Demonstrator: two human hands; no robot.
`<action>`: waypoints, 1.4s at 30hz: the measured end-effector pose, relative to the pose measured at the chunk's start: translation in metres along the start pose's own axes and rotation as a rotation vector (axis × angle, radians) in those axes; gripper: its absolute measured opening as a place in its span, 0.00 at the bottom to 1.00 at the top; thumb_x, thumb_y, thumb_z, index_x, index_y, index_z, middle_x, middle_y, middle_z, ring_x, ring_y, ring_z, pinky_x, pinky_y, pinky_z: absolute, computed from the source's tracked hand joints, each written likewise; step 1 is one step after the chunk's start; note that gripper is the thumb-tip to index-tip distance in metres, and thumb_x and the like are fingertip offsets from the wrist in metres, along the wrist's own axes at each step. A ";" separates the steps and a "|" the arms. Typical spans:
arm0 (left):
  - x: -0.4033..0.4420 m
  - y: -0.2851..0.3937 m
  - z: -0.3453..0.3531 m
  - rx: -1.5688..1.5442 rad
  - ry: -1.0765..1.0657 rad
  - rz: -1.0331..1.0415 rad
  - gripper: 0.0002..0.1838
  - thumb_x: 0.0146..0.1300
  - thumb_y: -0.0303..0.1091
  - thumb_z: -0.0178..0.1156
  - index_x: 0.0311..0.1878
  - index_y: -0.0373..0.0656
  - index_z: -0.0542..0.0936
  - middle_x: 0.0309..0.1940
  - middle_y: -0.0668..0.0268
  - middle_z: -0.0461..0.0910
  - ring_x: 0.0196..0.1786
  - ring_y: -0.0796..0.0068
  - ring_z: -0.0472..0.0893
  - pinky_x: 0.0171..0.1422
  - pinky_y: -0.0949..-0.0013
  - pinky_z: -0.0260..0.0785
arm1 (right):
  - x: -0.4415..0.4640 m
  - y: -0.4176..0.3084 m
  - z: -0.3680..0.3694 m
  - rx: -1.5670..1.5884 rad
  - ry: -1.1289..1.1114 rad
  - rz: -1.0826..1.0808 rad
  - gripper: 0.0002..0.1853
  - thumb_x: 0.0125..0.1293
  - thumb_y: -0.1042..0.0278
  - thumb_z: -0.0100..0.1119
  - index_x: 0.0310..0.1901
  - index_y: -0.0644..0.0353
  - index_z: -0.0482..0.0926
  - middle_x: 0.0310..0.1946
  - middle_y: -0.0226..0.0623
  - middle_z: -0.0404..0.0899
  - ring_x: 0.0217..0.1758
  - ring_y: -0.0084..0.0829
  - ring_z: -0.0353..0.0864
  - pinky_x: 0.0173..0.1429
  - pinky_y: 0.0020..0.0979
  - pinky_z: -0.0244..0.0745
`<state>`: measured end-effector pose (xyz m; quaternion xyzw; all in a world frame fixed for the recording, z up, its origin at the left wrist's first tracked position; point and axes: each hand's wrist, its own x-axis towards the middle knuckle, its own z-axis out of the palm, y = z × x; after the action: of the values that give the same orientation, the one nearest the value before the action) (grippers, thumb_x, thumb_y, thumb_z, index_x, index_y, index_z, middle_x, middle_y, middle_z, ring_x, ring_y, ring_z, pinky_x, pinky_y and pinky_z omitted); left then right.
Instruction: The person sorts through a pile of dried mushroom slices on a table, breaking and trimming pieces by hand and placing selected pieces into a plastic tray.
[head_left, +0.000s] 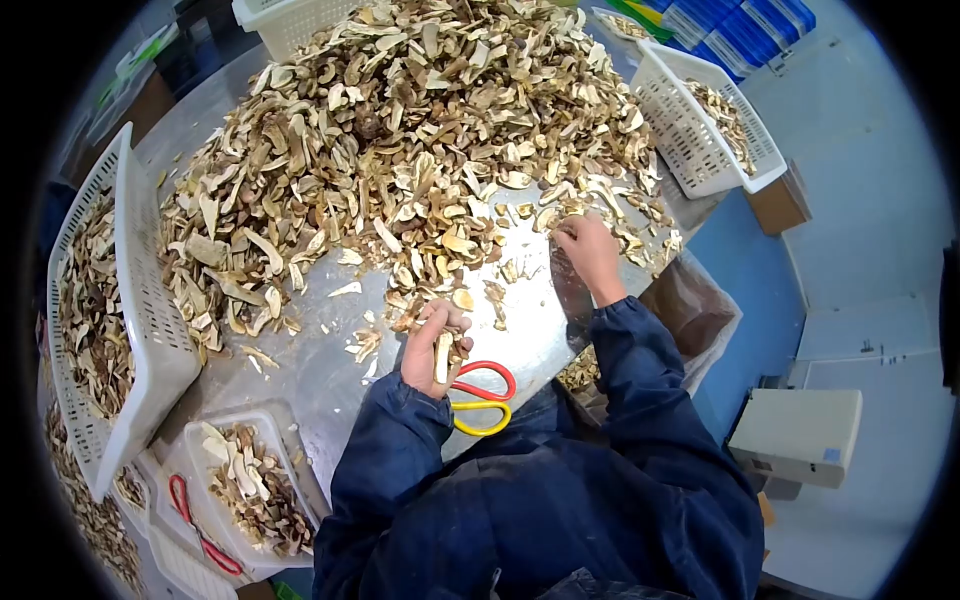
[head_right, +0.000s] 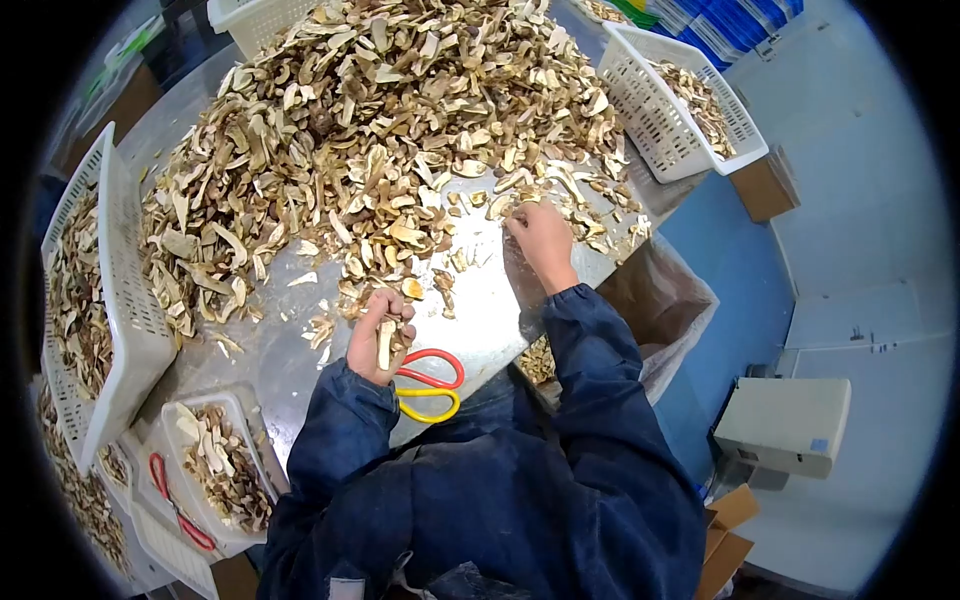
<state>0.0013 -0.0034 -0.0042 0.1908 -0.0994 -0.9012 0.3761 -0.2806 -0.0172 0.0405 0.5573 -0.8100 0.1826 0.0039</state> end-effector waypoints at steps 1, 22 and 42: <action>0.001 -0.001 -0.001 -0.029 -0.012 0.005 0.06 0.69 0.37 0.51 0.40 0.47 0.71 0.34 0.70 0.71 0.41 0.77 0.73 0.37 0.76 0.72 | 0.000 -0.003 0.001 -0.068 -0.016 -0.002 0.10 0.54 0.65 0.61 0.35 0.61 0.80 0.35 0.46 0.76 0.39 0.47 0.77 0.40 0.40 0.72; -0.004 0.002 0.018 -0.034 -0.008 -0.173 0.23 0.70 0.39 0.47 0.65 0.41 0.64 0.58 0.59 0.69 0.60 0.68 0.71 0.57 0.68 0.73 | -0.019 -0.063 -0.004 0.445 -0.256 0.010 0.09 0.55 0.64 0.59 0.28 0.63 0.79 0.21 0.40 0.79 0.25 0.33 0.79 0.31 0.31 0.71; 0.002 -0.003 0.008 -0.238 0.095 -0.155 0.15 0.70 0.36 0.48 0.57 0.46 0.72 0.47 0.65 0.76 0.50 0.68 0.77 0.49 0.67 0.77 | -0.018 -0.065 -0.004 0.615 -0.310 0.064 0.10 0.54 0.67 0.60 0.32 0.66 0.81 0.22 0.38 0.80 0.24 0.23 0.76 0.30 0.26 0.69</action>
<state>-0.0051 -0.0020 0.0017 0.1946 0.0410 -0.9228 0.3299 -0.2157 -0.0202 0.0591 0.5279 -0.7250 0.3312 -0.2932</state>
